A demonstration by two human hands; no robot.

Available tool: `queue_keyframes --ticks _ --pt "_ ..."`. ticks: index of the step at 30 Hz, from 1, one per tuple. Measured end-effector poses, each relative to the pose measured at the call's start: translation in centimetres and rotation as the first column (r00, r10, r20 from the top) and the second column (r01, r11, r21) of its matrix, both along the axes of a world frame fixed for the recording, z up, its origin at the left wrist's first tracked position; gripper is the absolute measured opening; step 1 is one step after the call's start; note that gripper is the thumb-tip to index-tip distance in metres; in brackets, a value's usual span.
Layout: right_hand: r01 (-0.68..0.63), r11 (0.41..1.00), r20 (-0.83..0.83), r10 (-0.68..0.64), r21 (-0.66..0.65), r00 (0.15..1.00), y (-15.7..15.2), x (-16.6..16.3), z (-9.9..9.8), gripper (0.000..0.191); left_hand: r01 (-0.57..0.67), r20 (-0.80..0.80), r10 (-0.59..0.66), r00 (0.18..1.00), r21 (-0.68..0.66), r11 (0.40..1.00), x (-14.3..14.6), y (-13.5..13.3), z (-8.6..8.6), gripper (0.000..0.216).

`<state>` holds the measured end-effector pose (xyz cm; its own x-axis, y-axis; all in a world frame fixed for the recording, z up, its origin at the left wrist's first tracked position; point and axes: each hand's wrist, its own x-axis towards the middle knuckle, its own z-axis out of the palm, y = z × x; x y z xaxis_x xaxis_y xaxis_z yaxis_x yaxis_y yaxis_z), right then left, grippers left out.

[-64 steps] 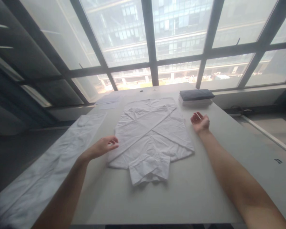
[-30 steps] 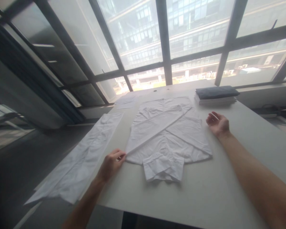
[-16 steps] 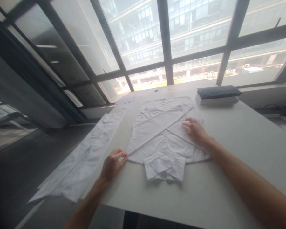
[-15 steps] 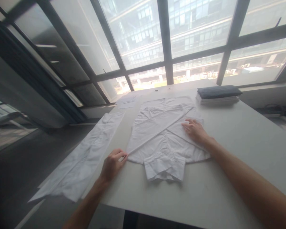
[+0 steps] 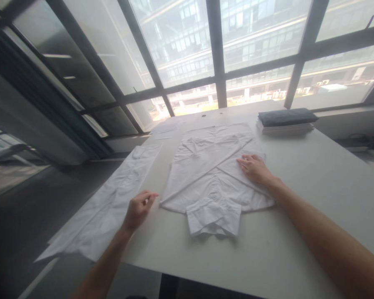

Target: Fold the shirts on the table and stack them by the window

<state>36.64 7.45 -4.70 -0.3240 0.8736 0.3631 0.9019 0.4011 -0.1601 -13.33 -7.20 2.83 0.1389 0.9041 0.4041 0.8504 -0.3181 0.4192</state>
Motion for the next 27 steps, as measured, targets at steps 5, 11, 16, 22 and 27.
queue_keyframes --ticks 5,11,16,22,27 --pt "0.011 1.0 -0.005 -0.011 -0.007 1.0 -0.1 0.0 0.0 0.044 -0.046 0.022 0.045 0.999 0.067 0.997 1.0 5.1 1.1 0.039" --pt "-0.002 0.999 -0.058 0.004 0.035 0.998 0.1 0.1 -0.6 0.041 0.161 -0.381 -0.257 0.888 -0.266 0.951 2.9 7.3 -2.2 0.058" --pt "-0.002 1.0 -0.067 0.002 0.004 0.998 0.3 0.1 -0.6 0.041 0.13 -0.367 -0.284 0.886 -0.391 0.911 1.2 8.0 -3.2 0.064" --pt "-0.001 1.0 -0.071 0.0 -0.004 0.998 0.1 0.0 -0.3 0.04 -0.007 0.044 0.013 0.999 -0.123 0.992 1.3 15.2 -1.5 0.047" --pt "-0.003 0.999 -0.044 0.004 0.032 0.999 0.1 0.0 -0.4 0.04 -0.128 0.207 0.167 0.964 -0.187 0.974 0.8 19.8 -1.3 0.039"
